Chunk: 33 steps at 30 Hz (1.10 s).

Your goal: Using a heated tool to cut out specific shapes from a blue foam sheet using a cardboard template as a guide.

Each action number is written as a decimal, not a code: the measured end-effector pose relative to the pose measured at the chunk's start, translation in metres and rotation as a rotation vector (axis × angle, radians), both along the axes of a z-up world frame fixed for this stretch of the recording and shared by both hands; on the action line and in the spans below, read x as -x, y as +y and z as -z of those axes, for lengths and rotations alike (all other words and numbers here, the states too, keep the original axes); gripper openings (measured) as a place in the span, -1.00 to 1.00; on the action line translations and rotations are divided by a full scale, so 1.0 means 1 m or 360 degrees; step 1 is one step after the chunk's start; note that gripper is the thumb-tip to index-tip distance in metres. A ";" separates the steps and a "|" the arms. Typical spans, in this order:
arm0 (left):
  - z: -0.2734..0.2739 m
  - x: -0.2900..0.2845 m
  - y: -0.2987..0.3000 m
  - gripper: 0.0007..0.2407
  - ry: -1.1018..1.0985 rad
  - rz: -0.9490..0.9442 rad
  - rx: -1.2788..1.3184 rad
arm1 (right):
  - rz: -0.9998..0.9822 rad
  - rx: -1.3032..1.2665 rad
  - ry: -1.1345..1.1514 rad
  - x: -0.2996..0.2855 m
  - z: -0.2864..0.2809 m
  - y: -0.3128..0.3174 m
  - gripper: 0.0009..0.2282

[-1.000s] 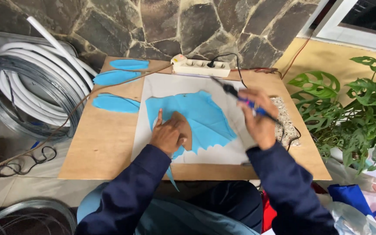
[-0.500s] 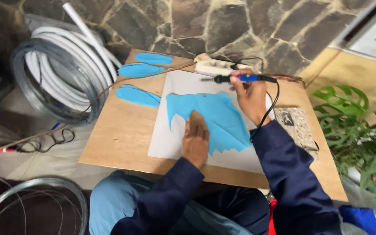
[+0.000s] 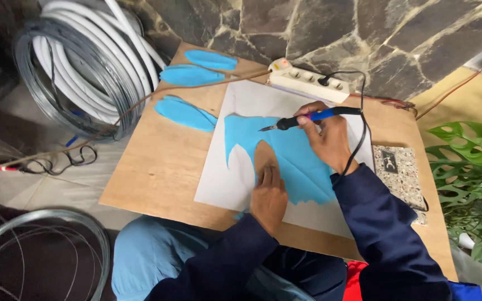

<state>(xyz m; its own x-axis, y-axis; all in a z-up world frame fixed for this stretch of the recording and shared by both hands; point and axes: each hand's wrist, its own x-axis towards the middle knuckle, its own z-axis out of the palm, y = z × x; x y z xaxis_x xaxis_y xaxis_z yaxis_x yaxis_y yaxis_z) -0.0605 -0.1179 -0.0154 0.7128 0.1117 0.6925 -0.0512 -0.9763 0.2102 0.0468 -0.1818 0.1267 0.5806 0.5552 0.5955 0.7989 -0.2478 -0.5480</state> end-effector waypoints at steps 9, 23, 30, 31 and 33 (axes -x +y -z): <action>-0.019 0.012 -0.005 -0.89 0.0127 -0.0169 0.0089 | -0.0241 -0.0128 0.0375 -0.056 0.032 0.010 -0.87; -0.005 0.008 -0.007 -0.77 0.0101 -0.0024 0.0321 | -0.0511 0.0289 0.0596 -0.060 0.002 0.024 -0.67; -0.010 0.008 -0.004 -0.81 0.0172 -0.0029 0.0223 | -0.0534 0.0304 0.0691 -0.058 0.007 0.033 -0.65; -0.010 0.007 -0.004 -0.81 0.0152 -0.0030 0.0243 | -0.0540 0.0336 0.0658 -0.059 0.008 0.034 -0.64; -0.009 0.007 -0.004 -0.81 0.0134 -0.0029 0.0263 | -0.0545 0.0368 0.0627 -0.061 0.011 0.036 -0.62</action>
<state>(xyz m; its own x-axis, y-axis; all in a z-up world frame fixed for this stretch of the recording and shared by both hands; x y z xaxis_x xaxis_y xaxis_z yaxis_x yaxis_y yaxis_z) -0.0672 -0.1218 -0.0064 0.7644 0.2325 0.6014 -0.0091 -0.9287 0.3706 0.1075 -0.1463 0.1160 0.4982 0.8409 0.2113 0.6013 -0.1594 -0.7830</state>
